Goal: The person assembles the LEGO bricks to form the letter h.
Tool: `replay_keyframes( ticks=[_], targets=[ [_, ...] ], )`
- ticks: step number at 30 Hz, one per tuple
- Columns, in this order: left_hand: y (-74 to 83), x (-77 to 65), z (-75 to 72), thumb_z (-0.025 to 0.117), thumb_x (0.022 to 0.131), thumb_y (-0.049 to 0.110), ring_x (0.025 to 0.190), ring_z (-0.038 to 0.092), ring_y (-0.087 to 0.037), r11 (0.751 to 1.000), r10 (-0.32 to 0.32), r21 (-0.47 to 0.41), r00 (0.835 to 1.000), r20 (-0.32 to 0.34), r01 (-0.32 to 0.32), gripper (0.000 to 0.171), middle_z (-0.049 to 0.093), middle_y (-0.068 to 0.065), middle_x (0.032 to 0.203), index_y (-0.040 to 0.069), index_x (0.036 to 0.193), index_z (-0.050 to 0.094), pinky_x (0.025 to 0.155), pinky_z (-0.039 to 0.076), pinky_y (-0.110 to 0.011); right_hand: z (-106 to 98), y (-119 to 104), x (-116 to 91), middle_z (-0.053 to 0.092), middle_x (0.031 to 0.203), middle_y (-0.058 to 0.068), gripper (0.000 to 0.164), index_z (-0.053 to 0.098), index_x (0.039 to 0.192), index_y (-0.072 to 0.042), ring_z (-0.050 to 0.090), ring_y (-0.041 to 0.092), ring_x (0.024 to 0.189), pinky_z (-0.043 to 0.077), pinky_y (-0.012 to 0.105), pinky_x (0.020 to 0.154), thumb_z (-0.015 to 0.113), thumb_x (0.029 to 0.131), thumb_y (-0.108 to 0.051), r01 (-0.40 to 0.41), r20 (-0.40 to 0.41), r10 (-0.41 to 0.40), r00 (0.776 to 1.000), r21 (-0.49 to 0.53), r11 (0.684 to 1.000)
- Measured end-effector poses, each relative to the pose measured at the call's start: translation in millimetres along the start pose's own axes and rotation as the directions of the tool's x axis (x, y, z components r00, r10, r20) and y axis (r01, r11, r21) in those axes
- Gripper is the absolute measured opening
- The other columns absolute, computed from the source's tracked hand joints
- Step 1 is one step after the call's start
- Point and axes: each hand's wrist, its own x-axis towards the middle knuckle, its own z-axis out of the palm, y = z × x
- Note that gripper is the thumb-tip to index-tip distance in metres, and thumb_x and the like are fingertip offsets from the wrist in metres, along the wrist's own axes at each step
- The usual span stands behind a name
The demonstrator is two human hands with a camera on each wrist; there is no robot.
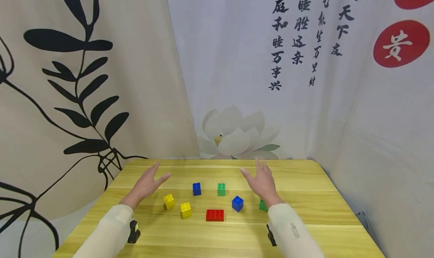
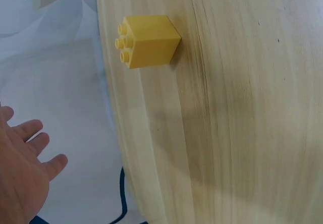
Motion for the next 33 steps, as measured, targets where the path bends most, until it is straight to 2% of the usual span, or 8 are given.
replay_keyframes(
  ticks=[5,9,13,19,23,27,33],
  targets=[
    [1.1,0.1,0.9,0.046,0.093,0.071,0.145,0.014,-0.048,0.998,-0.011,-0.068,1.0,0.015,0.012,0.098,0.012,-0.024,0.162,0.012,0.16,0.008,0.111,0.016,-0.068,12,-12,1,0.007,0.161,0.027,0.091,0.011,0.159,-0.004,0.007,0.049,0.146,0.013,0.065,0.113,0.041,0.098,-0.065,0.026,-0.003,-0.026,1.0,0.042,0.999],
    [1.1,-0.3,3.2,0.044,0.089,0.076,0.145,0.014,-0.048,0.995,-0.016,-0.103,1.0,0.025,0.018,0.102,0.013,-0.024,0.162,0.011,0.16,0.009,0.111,0.017,-0.068,21,-18,2,0.013,0.161,0.025,0.087,0.015,0.158,-0.004,0.012,0.047,0.146,0.016,0.063,0.114,0.045,0.099,-0.061,0.051,-0.02,-0.05,0.999,0.08,0.995],
    [1.5,-2.2,4.7,0.046,0.092,0.072,0.145,0.015,-0.048,0.99,-0.024,-0.137,0.999,0.028,0.027,0.098,0.015,-0.023,0.161,0.012,0.16,0.01,0.111,0.017,-0.068,30,-25,2,0.019,0.16,0.023,0.083,0.021,0.157,-0.003,0.017,0.044,0.146,0.018,0.061,0.114,0.049,0.1,-0.056,0.061,-0.026,-0.058,0.998,0.136,0.989],
    [-0.9,-3.8,8.0,0.049,0.088,0.075,0.143,0.023,-0.047,0.978,-0.02,-0.205,0.999,0.044,0.029,0.1,0.024,-0.022,0.159,0.014,0.16,0.014,0.11,0.023,-0.067,42,-38,-3,0.024,0.159,0.022,0.075,0.025,0.156,-0.005,0.023,0.043,0.144,0.024,0.061,0.112,0.051,0.101,-0.049,0.052,-0.018,-0.049,0.999,0.211,0.976],
    [-3.3,-4.9,12.2,0.052,0.09,0.071,0.142,0.026,-0.047,0.973,-0.031,-0.228,0.998,0.054,0.042,0.096,0.027,-0.024,0.157,0.014,0.16,0.017,0.108,0.026,-0.067,51,-46,-6,0.028,0.157,0.022,0.073,0.027,0.156,-0.006,0.029,0.044,0.141,0.029,0.061,0.11,0.053,0.101,-0.048,0.042,-0.018,-0.039,0.999,0.254,0.966],
    [-6.8,-5.6,16.4,0.053,0.09,0.07,0.141,0.029,-0.046,0.968,-0.039,-0.244,0.998,0.056,0.052,0.095,0.03,-0.023,0.156,0.014,0.159,0.018,0.108,0.028,-0.065,61,-52,-9,0.034,0.153,0.024,0.071,0.031,0.155,-0.006,0.036,0.044,0.137,0.036,0.061,0.105,0.055,0.1,-0.045,0.035,-0.021,-0.03,0.999,0.296,0.955],
    [-11.5,-8.6,22.8,0.056,0.092,0.065,0.137,0.036,-0.045,0.969,-0.032,-0.243,0.998,0.051,0.044,0.092,0.039,-0.025,0.15,0.009,0.158,0.023,0.106,0.033,-0.063,79,-56,-14,0.036,0.154,0.018,0.069,0.035,0.153,-0.007,0.038,0.041,0.137,0.039,0.059,0.104,0.059,0.099,-0.043,0.005,-0.006,-0.003,1.0,0.37,0.929]
  ],
)
